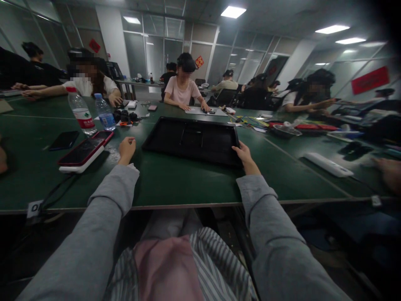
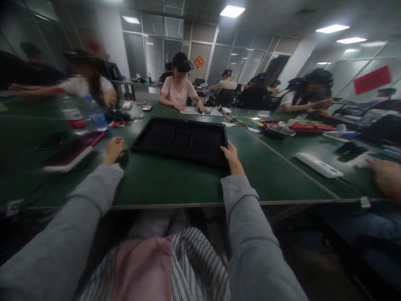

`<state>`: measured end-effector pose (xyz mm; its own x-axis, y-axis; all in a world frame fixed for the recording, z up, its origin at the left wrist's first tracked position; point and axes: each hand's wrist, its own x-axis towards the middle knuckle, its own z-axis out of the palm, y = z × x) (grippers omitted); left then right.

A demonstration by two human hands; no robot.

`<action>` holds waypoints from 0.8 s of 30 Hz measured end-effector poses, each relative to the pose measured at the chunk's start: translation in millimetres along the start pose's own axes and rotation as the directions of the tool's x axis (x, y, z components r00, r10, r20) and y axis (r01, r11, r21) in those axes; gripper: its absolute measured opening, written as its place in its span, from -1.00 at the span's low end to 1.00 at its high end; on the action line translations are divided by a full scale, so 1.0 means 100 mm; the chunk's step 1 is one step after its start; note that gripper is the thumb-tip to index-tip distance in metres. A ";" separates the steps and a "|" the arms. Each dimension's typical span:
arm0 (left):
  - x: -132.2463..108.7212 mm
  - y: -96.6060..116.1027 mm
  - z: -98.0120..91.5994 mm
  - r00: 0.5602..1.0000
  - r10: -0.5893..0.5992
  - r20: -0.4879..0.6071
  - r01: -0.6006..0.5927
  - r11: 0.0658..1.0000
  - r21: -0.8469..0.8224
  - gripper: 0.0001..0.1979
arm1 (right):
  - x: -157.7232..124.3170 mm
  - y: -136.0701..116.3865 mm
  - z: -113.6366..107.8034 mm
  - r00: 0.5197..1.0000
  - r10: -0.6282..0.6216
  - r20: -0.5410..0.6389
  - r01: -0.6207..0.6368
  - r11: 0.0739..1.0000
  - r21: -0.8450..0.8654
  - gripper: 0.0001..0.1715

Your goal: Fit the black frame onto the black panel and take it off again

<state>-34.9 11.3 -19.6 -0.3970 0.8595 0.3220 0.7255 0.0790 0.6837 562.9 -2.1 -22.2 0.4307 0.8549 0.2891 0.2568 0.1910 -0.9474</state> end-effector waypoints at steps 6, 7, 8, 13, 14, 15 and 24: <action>0.01 -0.02 -0.03 0.998 -0.063 -0.029 0.062 0.998 -0.034 -0.64 | 0.05 0.07 -0.13 0.954 -0.006 -0.301 -0.039 0.989 -0.143 -0.33; 0.00 -0.02 -0.03 0.998 -0.064 -0.028 0.063 0.997 -0.038 -0.65 | 0.05 0.09 -0.15 0.932 -0.031 -0.362 -0.040 0.982 -0.185 -0.31; -0.01 -0.01 -0.04 0.998 -0.065 -0.026 0.064 0.997 -0.040 -0.67 | 0.04 0.09 -0.19 0.904 -0.056 -0.423 -0.047 0.972 -0.229 -0.30; -0.06 0.04 -0.09 0.999 -0.045 0.009 0.046 0.999 -0.017 -0.74 | -0.07 0.01 -0.31 0.714 0.052 -0.698 -0.266 0.943 -0.202 -0.05; -0.07 0.05 -0.10 0.999 -0.044 0.017 0.044 0.999 -0.008 -0.76 | -0.10 -0.02 -0.32 0.677 0.108 -0.728 -0.313 0.937 -0.152 0.00; -0.08 0.06 -0.11 0.999 -0.044 0.022 0.044 0.999 0.002 -0.77 | -0.13 -0.06 -0.34 0.643 0.153 -0.750 -0.347 0.932 -0.108 0.02; -0.08 0.05 -0.10 0.998 -0.057 0.035 0.056 0.998 0.035 -0.81 | -0.54 -0.34 -0.57 0.856 0.018 -0.517 -0.187 0.942 -0.278 -0.10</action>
<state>-33.5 0.4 -11.9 -0.4182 0.8706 0.2592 0.7209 0.1446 0.6777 579.7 -82.4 2.4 0.8204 0.4857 0.3017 0.4017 -0.1139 -0.9087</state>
